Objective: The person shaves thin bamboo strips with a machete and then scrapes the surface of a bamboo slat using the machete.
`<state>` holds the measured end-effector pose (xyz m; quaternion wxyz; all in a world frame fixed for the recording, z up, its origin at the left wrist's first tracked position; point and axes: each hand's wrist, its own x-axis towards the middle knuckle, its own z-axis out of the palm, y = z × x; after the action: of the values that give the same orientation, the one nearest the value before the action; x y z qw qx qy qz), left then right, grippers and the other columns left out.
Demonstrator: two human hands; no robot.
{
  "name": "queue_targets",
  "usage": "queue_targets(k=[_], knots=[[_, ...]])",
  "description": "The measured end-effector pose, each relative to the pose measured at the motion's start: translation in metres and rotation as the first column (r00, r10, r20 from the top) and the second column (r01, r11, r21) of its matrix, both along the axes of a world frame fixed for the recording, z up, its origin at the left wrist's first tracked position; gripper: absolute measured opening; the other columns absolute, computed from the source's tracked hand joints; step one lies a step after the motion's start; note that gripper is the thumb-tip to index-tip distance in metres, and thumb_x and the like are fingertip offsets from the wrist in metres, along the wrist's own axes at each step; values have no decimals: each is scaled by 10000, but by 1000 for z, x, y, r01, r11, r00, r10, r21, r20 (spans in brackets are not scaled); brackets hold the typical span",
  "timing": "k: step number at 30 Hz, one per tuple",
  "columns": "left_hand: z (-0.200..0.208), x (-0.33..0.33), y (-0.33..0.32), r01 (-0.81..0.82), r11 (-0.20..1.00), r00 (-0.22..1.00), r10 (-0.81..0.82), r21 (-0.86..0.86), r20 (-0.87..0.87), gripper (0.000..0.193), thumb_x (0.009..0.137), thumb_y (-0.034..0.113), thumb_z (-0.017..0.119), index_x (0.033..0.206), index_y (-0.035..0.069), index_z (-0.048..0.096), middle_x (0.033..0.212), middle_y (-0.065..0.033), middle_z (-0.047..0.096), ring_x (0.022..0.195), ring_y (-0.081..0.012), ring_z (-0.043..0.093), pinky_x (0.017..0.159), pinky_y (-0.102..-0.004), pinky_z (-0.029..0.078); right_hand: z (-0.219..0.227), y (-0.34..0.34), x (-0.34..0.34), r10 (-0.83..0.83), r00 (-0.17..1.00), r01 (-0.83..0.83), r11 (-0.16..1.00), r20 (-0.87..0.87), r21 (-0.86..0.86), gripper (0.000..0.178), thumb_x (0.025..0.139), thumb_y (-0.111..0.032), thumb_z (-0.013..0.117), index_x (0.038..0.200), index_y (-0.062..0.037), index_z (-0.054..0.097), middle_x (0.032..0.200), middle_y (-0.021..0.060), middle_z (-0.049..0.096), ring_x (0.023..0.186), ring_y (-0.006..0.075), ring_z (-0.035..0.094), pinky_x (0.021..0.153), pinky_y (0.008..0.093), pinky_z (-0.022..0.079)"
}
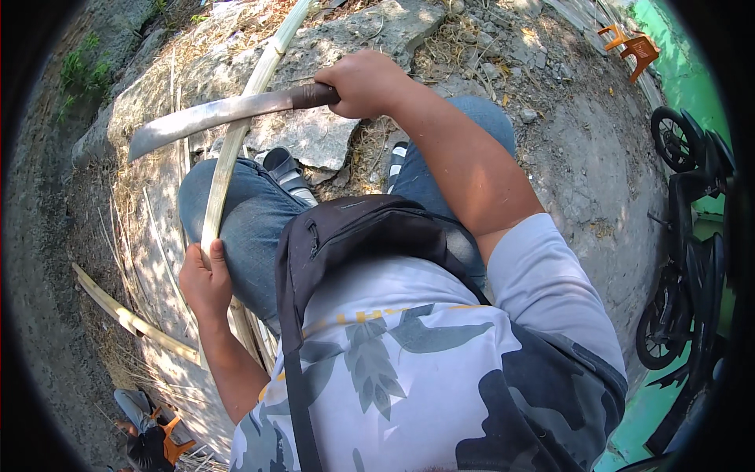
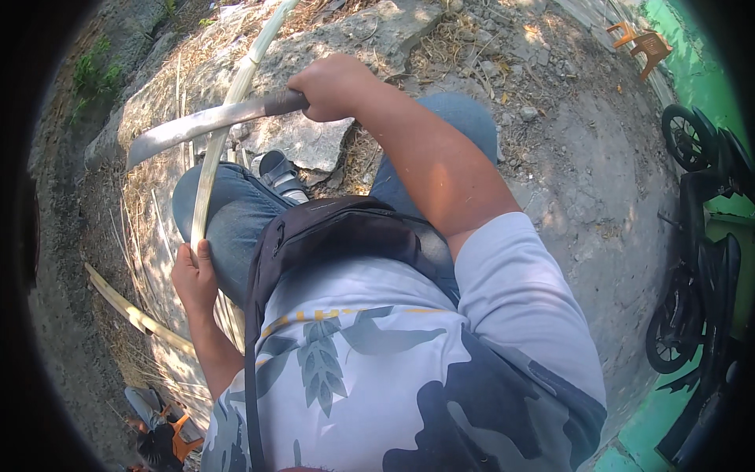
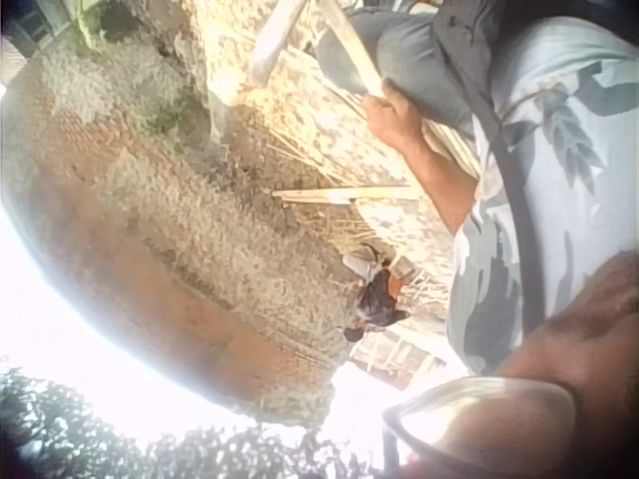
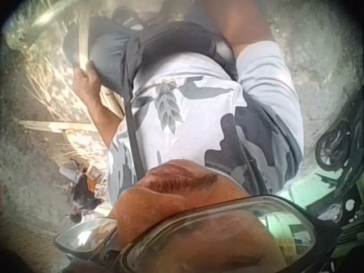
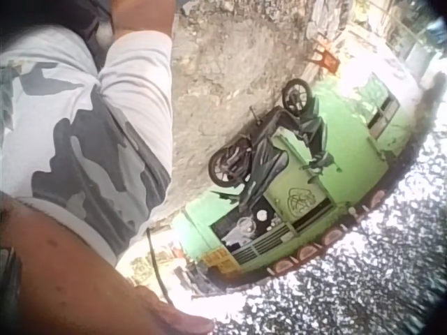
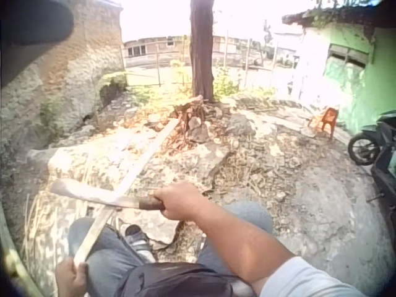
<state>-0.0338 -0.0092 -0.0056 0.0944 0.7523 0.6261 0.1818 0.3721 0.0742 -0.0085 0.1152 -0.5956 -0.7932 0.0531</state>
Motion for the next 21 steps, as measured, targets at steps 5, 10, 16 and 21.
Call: queue_targets(k=[5, 10, 16, 21], knots=[[-6, -2, 2, 18, 1000, 999, -18, 14, 42, 523, 1019, 500, 617, 817, 22, 550, 632, -174, 561, 580, -377, 556, 564, -457, 424, -22, 14, 55, -296, 907, 321, 946, -300, 39, 323, 849, -331, 748, 1093, -126, 691, 885, 146, 726, 835, 329, 721, 741, 459, 555], [2, 5, 2, 1, 1000, 1000, -1, -11, -19, 528, 1015, 501, 623, 814, 19, 548, 632, -172, 563, 575, -373, 552, 563, -448, 426, -19, 8, 53, -374, 876, 367, 927, -303, -83, 386, 819, -291, 744, 1137, -80, 687, 992, 162, 736, 967, 336, 721, 839, 461, 572], [4, 6, 1, -29, 999, 1000, 29, -31, -4, 523, 1009, 501, 630, 821, 18, 557, 655, -187, 588, 616, -387, 597, 591, -462, 446, -16, 7, 33, -234, 938, 234, 972, -255, -33, 349, 821, -287, 735, 1071, -55, 657, 908, 195, 714, 876, 377, 710, 787, 486, 553], [8, 7, 2, -55, 997, 996, 50, -57, -77, 534, 1007, 519, 622, 827, 19, 569, 664, -194, 596, 633, -400, 610, 602, -477, 451, -9, -3, -8, -12, 998, 8, 999, -65, -47, 247, 845, -296, 721, 1060, -193, 657, 845, 115, 725, 828, 355, 725, 721, 505, 572]])
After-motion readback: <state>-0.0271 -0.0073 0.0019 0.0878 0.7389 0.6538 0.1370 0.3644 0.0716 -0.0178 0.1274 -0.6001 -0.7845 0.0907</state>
